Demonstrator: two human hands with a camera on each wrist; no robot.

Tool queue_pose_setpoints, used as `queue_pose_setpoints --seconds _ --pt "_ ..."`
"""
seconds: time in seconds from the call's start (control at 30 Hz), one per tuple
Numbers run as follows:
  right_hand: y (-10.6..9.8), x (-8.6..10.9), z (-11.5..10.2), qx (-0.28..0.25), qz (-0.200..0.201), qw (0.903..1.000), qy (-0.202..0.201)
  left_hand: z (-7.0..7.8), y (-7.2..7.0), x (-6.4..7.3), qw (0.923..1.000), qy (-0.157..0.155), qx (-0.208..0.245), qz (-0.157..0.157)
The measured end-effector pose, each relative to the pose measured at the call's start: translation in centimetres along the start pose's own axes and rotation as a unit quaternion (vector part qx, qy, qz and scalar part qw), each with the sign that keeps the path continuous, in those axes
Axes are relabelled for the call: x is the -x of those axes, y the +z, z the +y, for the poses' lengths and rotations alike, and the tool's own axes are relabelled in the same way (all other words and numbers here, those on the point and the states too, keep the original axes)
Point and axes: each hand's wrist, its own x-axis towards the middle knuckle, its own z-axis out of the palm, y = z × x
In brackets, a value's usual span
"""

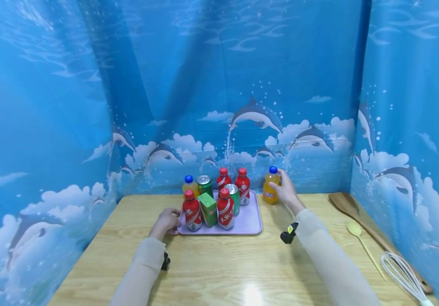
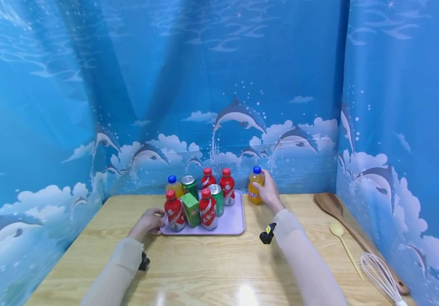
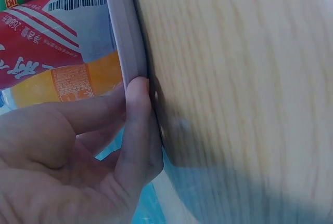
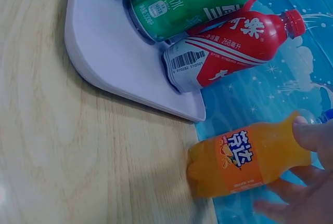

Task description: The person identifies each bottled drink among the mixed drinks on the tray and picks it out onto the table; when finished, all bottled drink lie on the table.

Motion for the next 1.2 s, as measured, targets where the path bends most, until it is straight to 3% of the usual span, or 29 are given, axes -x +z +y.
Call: queue_pose_setpoints --seconds 0.13,0.23,0.37,0.47,0.77,0.97,1.2 --pt "-0.1 0.3 -0.2 0.002 0.012 0.9999 -0.001 -0.1 0.0 -0.1 1.0 -0.002 -0.009 0.001" --pt "0.0 1.0 -0.5 -0.006 0.056 0.9984 -0.011 0.0 0.0 -0.1 0.9999 -0.006 -0.014 0.0" --pt "0.7 2.4 -1.5 0.005 0.13 0.9893 -0.067 0.1 -0.1 0.0 0.9998 -0.008 -0.016 -0.002" --pt "1.5 3.7 -2.6 0.023 0.148 0.9814 -0.12 0.2 -0.3 0.2 0.9999 -0.009 -0.011 -0.003" --pt "4.8 7.1 -5.6 0.083 0.085 0.9707 -0.209 0.1 -0.2 0.2 0.9999 -0.008 -0.007 -0.011" --pt "7.3 8.3 -6.0 0.144 0.034 0.9623 -0.228 0.0 -0.3 0.0 0.9998 -0.015 -0.007 -0.008" --pt "9.1 8.6 -5.3 0.195 0.014 0.9498 -0.244 0.0 -0.3 0.2 0.9999 -0.005 -0.005 -0.014"
